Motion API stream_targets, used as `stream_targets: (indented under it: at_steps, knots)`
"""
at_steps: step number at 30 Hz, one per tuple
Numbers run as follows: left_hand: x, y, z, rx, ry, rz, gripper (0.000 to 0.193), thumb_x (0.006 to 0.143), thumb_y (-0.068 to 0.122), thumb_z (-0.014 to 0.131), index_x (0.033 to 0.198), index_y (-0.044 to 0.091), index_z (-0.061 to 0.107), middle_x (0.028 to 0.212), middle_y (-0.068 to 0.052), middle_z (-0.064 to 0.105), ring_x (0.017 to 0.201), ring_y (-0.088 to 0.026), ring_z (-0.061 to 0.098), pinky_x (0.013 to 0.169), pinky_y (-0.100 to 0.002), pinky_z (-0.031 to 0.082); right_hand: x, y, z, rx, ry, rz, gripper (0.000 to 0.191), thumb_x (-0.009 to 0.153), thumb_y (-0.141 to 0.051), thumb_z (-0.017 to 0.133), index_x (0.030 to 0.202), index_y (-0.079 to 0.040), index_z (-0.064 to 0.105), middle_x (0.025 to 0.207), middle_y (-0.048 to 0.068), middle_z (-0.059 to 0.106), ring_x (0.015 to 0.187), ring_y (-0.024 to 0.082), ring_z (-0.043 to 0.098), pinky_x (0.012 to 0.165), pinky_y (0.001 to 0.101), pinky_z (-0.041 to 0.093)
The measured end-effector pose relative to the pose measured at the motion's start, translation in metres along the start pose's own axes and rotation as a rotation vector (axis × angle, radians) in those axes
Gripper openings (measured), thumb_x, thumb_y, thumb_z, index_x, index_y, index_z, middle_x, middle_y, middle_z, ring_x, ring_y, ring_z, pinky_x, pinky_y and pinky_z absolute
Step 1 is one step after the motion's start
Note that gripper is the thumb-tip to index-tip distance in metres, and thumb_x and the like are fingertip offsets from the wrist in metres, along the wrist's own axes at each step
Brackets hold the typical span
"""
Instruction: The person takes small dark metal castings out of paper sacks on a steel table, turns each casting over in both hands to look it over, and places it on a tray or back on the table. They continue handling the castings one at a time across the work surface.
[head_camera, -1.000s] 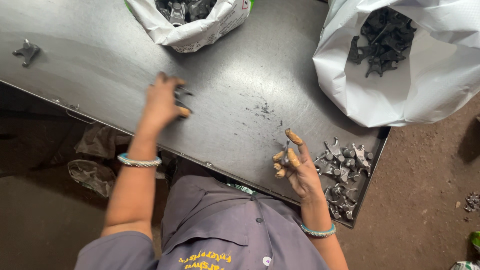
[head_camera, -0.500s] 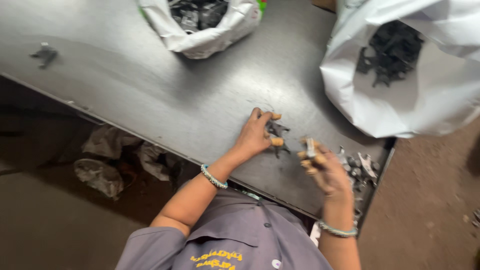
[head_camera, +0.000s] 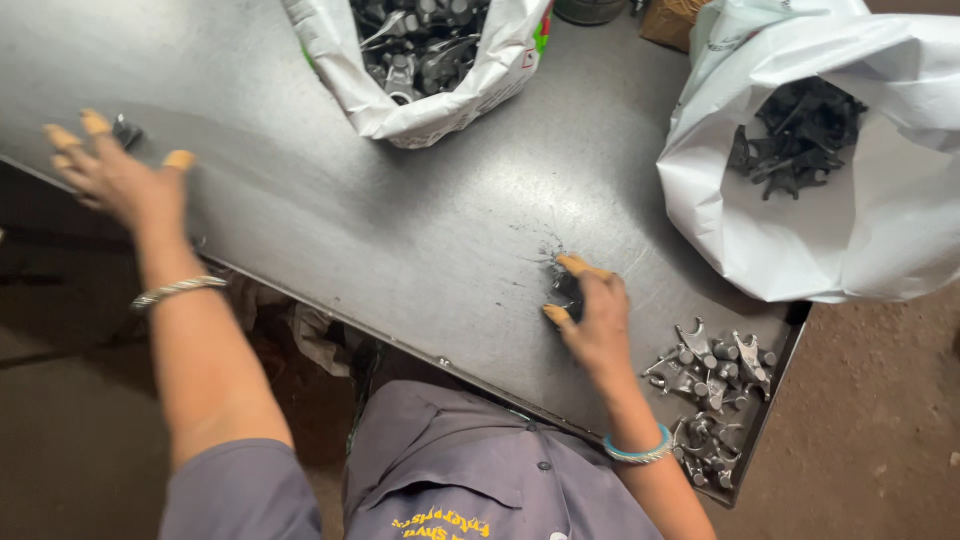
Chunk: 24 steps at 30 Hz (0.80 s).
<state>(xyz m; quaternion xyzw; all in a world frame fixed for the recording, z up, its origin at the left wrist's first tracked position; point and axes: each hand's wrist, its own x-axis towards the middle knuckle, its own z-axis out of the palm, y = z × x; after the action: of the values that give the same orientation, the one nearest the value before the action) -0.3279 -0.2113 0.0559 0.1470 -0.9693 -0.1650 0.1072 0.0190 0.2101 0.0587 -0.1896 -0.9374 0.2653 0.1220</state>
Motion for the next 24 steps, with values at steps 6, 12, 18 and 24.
stream_targets:
  at_steps: [6,12,18,24]
  knots:
    - [0.038,-0.014,0.002,-0.056,-0.089,0.058,0.080,0.085,0.036,0.094,0.151,0.011,0.058,0.157,-0.020,0.042,0.138,-0.050,0.028,0.114,-0.063,0.027,0.009,0.002,0.013,-0.037,0.042,-0.040,0.041,0.078,-0.004,0.080,0.117,-0.004,0.068,0.107,0.015,0.070,0.104,0.034,0.060,0.093,0.0444,0.050]
    - [0.024,-0.008,0.010,-0.087,-0.056,0.152,0.044,0.085,0.021,0.092,0.123,0.010,0.074,0.140,-0.014,0.057,0.122,-0.044,0.051,0.102,-0.052,0.044,0.007,0.048,-0.016,1.016,-0.019,0.162,0.046,0.089,-0.001,0.075,0.131,-0.004,0.059,0.126,0.017,0.070,0.119,0.026,0.067,0.108,0.0390,0.051]
    - [-0.057,0.035,0.015,-0.169,-0.257,0.343,0.042,0.082,0.014,0.091,0.120,0.009,0.074,0.134,-0.018,0.058,0.119,-0.035,0.062,0.100,-0.044,0.055,-0.025,0.088,-0.023,1.778,-0.060,0.443,0.069,0.089,-0.004,0.076,0.151,-0.004,0.047,0.142,0.023,0.062,0.122,0.033,0.064,0.105,0.0469,0.051]
    - [-0.206,0.117,0.022,-0.394,-0.407,0.588,0.042,0.075,0.017,0.090,0.114,0.010,0.076,0.125,-0.016,0.056,0.111,-0.034,0.063,0.095,-0.042,0.055,-0.048,0.109,-0.016,1.826,-0.067,0.447,0.070,0.091,-0.004,0.075,0.154,-0.005,0.046,0.145,0.022,0.058,0.126,0.031,0.062,0.110,0.0454,0.049]
